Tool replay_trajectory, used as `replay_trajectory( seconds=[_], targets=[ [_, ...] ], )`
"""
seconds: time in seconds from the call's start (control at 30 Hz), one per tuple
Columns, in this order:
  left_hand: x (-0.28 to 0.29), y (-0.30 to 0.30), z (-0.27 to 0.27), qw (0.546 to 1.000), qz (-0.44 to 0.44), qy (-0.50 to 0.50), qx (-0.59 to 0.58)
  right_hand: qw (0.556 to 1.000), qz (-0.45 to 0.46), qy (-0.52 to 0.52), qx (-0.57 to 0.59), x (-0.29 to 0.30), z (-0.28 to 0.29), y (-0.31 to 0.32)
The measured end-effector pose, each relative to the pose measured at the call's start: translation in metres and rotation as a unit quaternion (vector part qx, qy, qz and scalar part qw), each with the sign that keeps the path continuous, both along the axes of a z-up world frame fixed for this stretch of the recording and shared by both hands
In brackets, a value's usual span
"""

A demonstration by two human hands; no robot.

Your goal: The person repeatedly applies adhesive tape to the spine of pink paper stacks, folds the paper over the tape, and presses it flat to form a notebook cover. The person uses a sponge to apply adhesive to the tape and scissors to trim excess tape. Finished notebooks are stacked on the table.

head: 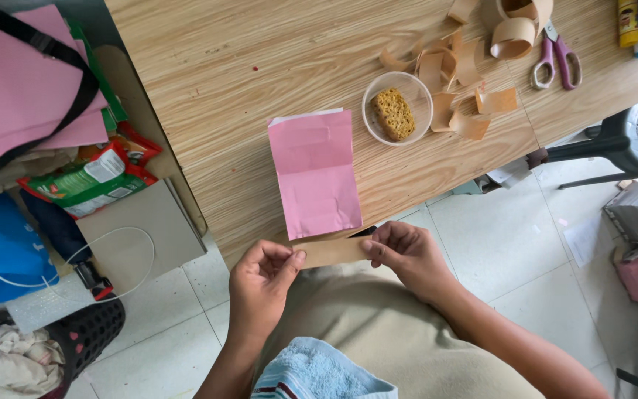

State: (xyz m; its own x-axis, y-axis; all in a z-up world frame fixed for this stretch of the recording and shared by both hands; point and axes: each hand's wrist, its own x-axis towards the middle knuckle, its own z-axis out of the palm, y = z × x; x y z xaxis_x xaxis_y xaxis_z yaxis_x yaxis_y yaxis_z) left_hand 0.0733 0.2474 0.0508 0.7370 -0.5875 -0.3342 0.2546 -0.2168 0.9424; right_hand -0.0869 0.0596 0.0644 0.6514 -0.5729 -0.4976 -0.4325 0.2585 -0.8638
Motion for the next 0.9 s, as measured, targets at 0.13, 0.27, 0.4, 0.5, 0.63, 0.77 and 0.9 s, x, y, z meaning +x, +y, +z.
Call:
replay_trajectory(
  seconds=[0.13, 0.27, 0.4, 0.5, 0.63, 0.77, 0.9],
  targets=[
    [0.000, -0.004, -0.004, 0.995, 0.057, 0.071, -0.050, 0.999, 0.001, 0.019, -0.031, 0.011, 0.002, -0.002],
    [0.001, -0.006, -0.008, 0.988, 0.085, 0.112, -0.062, 0.997, -0.002, 0.028, -0.074, 0.019, -0.003, -0.004],
    [-0.001, -0.007, -0.011, 0.985, 0.092, 0.127, -0.067, 0.994, -0.001, 0.038, -0.102, 0.024, -0.004, -0.004],
    [-0.001, -0.009, -0.011, 0.986, 0.094, 0.121, -0.068, 0.994, -0.003, 0.044, -0.102, 0.028, 0.000, -0.006],
    [0.001, -0.011, -0.017, 0.987, 0.094, 0.108, -0.076, 0.996, -0.008, 0.038, -0.084, 0.029, -0.008, -0.008],
    [0.003, -0.014, -0.020, 0.988, 0.095, 0.106, -0.057, 0.993, -0.065, 0.020, -0.094, 0.030, -0.015, -0.008],
    [0.004, -0.015, -0.023, 0.984, 0.103, 0.131, -0.059, 0.993, -0.067, 0.014, -0.091, 0.033, -0.014, -0.007]
  ],
)
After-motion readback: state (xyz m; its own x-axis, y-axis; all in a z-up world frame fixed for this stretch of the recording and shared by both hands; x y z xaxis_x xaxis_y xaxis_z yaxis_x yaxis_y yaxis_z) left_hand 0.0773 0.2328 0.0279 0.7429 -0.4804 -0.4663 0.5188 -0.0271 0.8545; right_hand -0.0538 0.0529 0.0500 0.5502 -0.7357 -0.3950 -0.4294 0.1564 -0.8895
